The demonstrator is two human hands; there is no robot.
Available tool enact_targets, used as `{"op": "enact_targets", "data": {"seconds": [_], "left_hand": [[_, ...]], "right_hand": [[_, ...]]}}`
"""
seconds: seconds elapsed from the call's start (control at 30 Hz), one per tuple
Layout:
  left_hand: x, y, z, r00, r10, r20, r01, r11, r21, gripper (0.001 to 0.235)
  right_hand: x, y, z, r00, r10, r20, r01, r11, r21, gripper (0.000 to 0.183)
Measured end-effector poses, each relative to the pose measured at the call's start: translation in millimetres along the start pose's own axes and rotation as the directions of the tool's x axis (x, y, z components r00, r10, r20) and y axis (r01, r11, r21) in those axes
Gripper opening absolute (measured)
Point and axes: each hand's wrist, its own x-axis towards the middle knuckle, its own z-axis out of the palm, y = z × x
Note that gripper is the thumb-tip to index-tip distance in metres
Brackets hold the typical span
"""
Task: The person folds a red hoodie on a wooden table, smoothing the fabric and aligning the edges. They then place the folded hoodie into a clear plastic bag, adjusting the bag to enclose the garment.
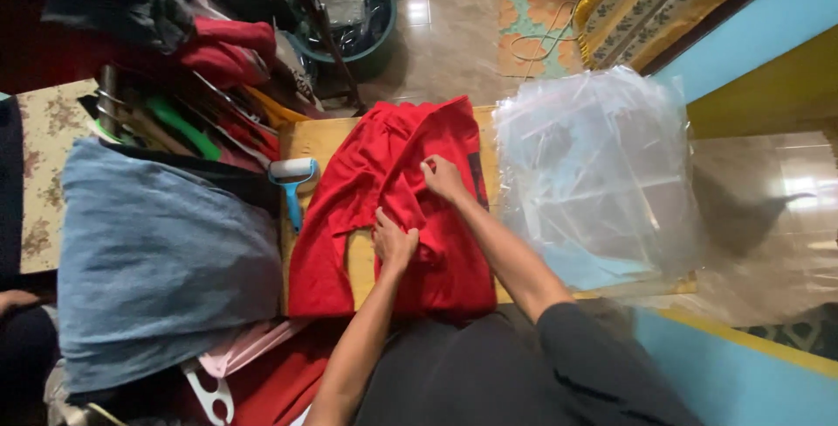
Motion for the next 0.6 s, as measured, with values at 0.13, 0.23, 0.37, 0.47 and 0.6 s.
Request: {"op": "enact_targets", "data": {"seconds": [0.13, 0.23, 0.37, 0.47, 0.6], "left_hand": [[28, -21, 10, 0.994, -0.090, 0.064, 0.098, 0.987, -0.130, 0.108], [35, -16, -11, 0.988, -0.150, -0.044, 0.150, 0.989, -0.010, 0.109], [61, -28, -16, 1.000, -0.029, -0.011, 0.029, 0.999, -0.015, 0.043], [59, 3, -22, 0.969, 0.217, 0.118, -0.186, 0.956, -0.226, 0.012], [31, 51, -24, 0.741, 0.474, 0.475, -0.243, 0.849, -0.469, 0.017]], "right_hand": [[-23, -74, -23, 0.992, 0.079, 0.095, -0.070, 0.993, -0.099, 0.040], [-62, -107, -26, 0.937, 0.216, 0.275, -0.166, 0.967, -0.193, 0.043], [-82, -70, 13, 0.897, 0.101, 0.430, -0.159, 0.982, 0.101, 0.039], [-96, -44, 27, 0.929, 0.052, 0.367, -0.221, 0.871, 0.438, 0.050], [-90, -8, 4, 0.928, 0.264, 0.263, -0.371, 0.581, 0.725, 0.027]]}}
